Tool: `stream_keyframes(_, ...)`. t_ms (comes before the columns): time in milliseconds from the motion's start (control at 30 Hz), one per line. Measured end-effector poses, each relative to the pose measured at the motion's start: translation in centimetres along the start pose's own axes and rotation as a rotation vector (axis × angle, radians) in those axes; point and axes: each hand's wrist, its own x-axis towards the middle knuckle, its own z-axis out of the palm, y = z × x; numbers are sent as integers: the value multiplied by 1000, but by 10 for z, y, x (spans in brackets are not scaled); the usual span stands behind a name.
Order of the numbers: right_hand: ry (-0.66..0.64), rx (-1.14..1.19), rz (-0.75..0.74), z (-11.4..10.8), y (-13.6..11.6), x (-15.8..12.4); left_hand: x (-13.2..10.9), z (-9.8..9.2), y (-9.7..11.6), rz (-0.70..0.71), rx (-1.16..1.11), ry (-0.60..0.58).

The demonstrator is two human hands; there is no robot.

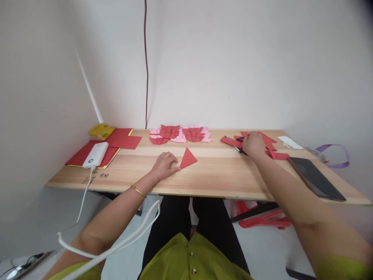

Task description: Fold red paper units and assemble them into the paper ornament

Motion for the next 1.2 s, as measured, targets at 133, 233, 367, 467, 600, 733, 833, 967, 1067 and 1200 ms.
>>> stream_keyframes(133,-36,63,-309,2,-30,-24,0,2,-2,12,-5,0)
stream_keyframes(233,-265,197,-659,9,-71,-57,0,1,-2,12,-27,16)
stream_keyframes(367,-557,156,-898,12,-112,-113,1,-1,0,1,-77,45)
stream_keyframes(467,-683,109,-1032,6,-120,-157,2,-1,0,-7,-115,69)
stream_keyframes(600,-576,187,-1140,-4,-112,-204,2,0,0,-11,-166,98)
stream_keyframes(733,-649,449,-1058,-11,-111,-213,2,0,-2,-54,-264,97)
stream_keyframes(833,-801,800,-683,-15,-122,-188,7,-2,0,-251,-512,119)
stream_keyframes(967,-917,1191,-417,-5,-140,-140,25,-7,11,-475,-1130,168)
stream_keyframes(1067,-876,1223,-366,14,-149,-115,41,-10,20,-440,-1407,110)
stream_keyframes(1200,-810,1171,-379,41,-152,-98,63,-3,21,-419,-1293,169)
